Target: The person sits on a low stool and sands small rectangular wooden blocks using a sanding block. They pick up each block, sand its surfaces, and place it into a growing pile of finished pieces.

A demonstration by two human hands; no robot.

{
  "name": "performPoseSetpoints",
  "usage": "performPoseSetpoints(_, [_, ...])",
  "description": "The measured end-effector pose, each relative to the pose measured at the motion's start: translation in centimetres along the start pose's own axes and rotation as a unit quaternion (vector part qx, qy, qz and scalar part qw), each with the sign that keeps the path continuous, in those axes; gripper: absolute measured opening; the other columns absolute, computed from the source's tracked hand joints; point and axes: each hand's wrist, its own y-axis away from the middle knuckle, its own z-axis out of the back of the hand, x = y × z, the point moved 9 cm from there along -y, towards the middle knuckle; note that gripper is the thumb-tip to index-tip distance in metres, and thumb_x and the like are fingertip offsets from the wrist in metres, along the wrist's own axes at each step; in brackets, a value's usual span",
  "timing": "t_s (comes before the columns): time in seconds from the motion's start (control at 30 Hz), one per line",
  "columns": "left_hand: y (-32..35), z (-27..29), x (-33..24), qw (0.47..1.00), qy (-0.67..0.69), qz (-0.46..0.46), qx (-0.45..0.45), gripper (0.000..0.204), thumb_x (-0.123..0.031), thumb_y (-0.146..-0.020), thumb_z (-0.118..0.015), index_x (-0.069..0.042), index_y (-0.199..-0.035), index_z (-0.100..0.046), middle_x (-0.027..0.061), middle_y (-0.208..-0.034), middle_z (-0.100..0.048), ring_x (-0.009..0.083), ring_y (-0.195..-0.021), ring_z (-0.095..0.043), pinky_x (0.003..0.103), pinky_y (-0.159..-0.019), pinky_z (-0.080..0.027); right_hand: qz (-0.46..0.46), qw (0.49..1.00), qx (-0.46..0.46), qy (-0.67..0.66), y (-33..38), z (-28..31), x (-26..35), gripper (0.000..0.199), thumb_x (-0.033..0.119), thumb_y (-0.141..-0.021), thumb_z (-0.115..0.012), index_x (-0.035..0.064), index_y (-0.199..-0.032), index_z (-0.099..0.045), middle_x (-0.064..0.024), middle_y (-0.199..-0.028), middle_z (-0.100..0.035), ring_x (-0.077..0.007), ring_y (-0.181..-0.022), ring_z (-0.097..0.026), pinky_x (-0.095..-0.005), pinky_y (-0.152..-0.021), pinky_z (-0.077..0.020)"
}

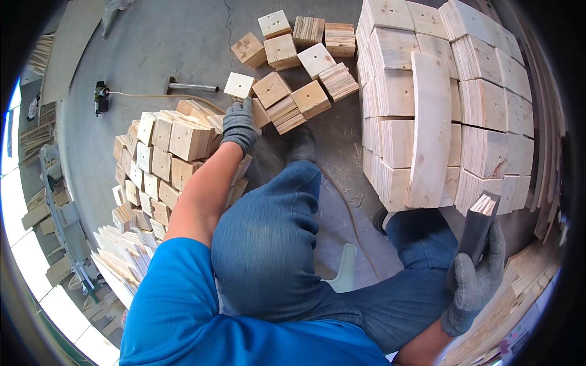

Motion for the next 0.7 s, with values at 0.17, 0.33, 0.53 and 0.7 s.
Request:
performPoseSetpoints(0.17, [2.7, 1.7, 1.6, 0.995, 0.062, -0.008, -0.078, 0.101, -0.023, -0.067, -0.089, -0.008, -0.157, -0.044, 0.0234, -0.133, -0.058, 0.0429, -0.126, -0.057, 0.05, -0.114, -0.047, 0.038, 0.999, 0.011, 0.008, 0.4, 0.0, 0.9, 0.093, 0.036, -0.076, -0.091, -0.0036, -0.153, -0.058, -0.0186, -0.149, -0.063, -0.0307, -0.137, -0.06, -0.0429, -0.115, -0.0479])
performPoseSetpoints(0.33, [5.8, 6.5, 1.5, 0.987, 0.116, -0.015, -0.109, 0.097, -0.021, -0.068, -0.088, -0.008, -0.154, -0.046, 0.0229, -0.134, -0.058, 0.0437, -0.127, -0.057, 0.05, -0.115, -0.047, 0.092, 0.996, 0.002, -0.013, 1.1, 0.4, 1.3, 0.081, 0.015, -0.077, -0.089, -0.0017, -0.151, -0.061, -0.0174, -0.151, -0.062, -0.0295, -0.138, -0.06, -0.0427, -0.117, -0.0475])
performPoseSetpoints(0.53, [8.5, 13.1, 1.1, 0.969, 0.189, -0.017, -0.16, 0.086, -0.026, -0.066, -0.09, 0.0, -0.141, -0.057, 0.0256, -0.131, -0.066, 0.0414, -0.123, -0.064, 0.047, -0.111, -0.052, 0.167, 0.986, -0.007, -0.02, 2.0, 1.1, 2.8, 0.073, 0.007, -0.077, -0.088, -0.0009, -0.146, -0.064, -0.017, -0.143, -0.066, -0.0283, -0.13, -0.065, -0.0398, -0.112, -0.0524])
performPoseSetpoints(0.7, [9.1, 17.7, 0.9, 0.884, 0.455, -0.03, -0.103, 0.082, -0.018, -0.066, -0.097, 0.006, -0.137, -0.064, 0.0184, -0.122, -0.076, 0.0271, -0.111, -0.074, 0.038, -0.102, -0.058, 0.167, 0.985, -0.009, -0.049, 3.0, 1.6, 3.0, 0.069, 0.008, -0.079, -0.09, -0.0018, -0.143, -0.067, -0.0184, -0.138, -0.068, -0.0295, -0.125, -0.068, -0.0383, -0.109, -0.0553])
